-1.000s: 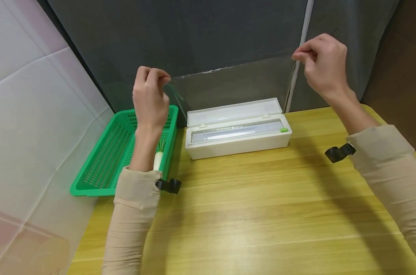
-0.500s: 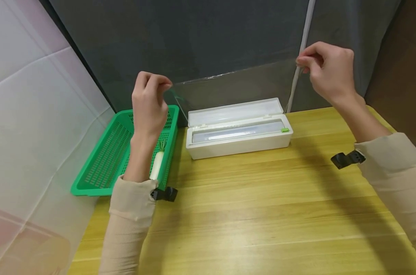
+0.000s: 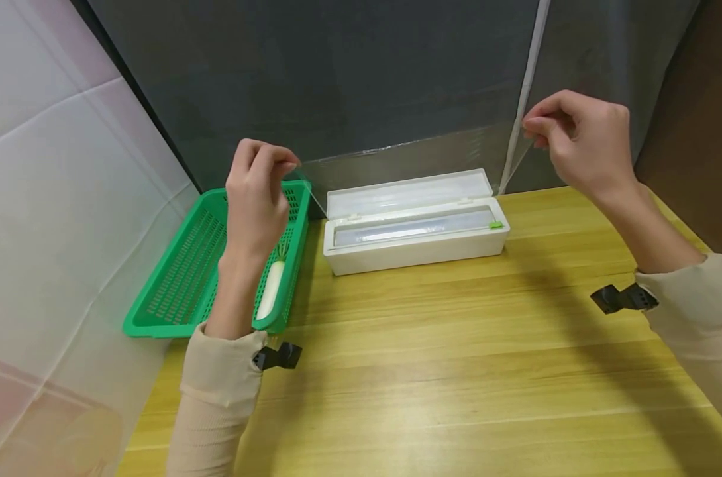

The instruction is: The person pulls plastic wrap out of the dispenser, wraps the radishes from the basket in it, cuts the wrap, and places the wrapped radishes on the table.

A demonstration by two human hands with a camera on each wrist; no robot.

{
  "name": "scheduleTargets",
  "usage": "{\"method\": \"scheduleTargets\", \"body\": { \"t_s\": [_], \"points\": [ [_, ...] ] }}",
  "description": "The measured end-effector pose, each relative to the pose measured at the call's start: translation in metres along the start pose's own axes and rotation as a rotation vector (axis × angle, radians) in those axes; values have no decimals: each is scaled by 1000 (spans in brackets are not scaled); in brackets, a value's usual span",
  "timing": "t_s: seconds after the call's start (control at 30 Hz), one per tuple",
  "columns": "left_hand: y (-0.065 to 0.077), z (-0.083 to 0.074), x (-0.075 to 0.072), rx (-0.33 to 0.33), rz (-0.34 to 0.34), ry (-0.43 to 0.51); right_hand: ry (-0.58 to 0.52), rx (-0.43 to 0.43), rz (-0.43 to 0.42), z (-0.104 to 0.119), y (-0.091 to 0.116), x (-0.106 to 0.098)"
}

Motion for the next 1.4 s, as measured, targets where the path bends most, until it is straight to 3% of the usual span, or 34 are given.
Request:
{"method": "scheduleTargets", "body": {
  "t_s": [0.73, 1.4],
  "points": [
    [31, -16, -17, 2, -12, 76, -102, 69, 81, 12, 44, -6],
    [61, -24, -24, -5, -18, 112, -198, -6, 147, 28, 81, 10]
  ]
}}
Point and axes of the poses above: each hand's wrist, its own y-axis away from the middle knuckle, its own x-axis out of the palm, z = x × y, the point moved 5 cm from there along -y, towards the middle knuckle, and after that the axes turned 1 degree about y, right-handed, at the moved point
